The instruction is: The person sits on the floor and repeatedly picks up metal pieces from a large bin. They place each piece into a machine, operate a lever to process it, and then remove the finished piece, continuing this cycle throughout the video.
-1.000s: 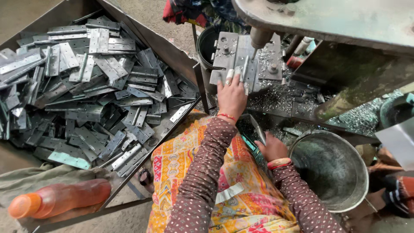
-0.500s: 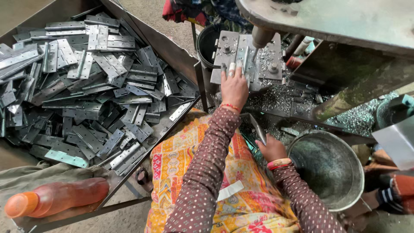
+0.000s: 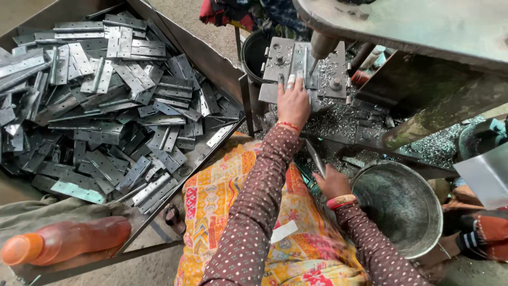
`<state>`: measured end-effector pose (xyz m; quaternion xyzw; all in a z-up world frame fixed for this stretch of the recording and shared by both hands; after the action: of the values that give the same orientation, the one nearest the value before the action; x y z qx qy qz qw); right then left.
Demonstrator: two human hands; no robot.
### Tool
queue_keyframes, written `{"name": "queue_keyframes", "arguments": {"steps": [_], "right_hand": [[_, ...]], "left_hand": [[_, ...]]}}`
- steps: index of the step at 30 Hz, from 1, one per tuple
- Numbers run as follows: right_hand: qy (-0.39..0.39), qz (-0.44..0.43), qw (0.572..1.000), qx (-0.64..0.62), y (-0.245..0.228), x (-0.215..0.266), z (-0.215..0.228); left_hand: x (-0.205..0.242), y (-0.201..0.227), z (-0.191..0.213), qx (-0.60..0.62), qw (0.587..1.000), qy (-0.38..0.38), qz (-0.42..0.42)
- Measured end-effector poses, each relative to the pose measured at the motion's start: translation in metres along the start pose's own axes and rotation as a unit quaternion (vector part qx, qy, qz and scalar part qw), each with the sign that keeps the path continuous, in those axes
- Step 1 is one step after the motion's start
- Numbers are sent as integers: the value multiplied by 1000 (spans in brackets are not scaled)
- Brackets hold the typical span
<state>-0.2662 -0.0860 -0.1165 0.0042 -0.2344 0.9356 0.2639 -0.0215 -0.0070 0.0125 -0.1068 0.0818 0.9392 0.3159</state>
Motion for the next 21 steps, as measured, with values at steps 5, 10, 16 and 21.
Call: {"name": "queue_keyframes", "arguments": {"steps": [5, 10, 16, 21], "right_hand": [[-46, -2, 999, -2, 10, -13, -1], [-120, -30, 991, 46, -2, -53, 38], [-13, 74, 996, 49, 19, -6, -21], [8, 76, 992, -96, 48, -9, -30]], "left_hand": [[15, -2, 9, 14, 996, 83, -17], [-14, -15, 0, -17, 999, -30, -7], [-43, -23, -12, 2, 995, 94, -19], [10, -35, -1, -53, 996, 56, -44]]}}
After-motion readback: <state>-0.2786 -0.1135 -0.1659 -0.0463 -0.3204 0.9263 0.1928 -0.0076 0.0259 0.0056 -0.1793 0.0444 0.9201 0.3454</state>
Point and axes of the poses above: each hand's wrist, its own x-axis away from the middle knuckle, its own z-axis out of the back of the hand, y = z × x, the point moved 2 cm from there along -x, towards the middle knuckle, and after that the axes turned 9 degrees about -x, right-handed, at the moved point
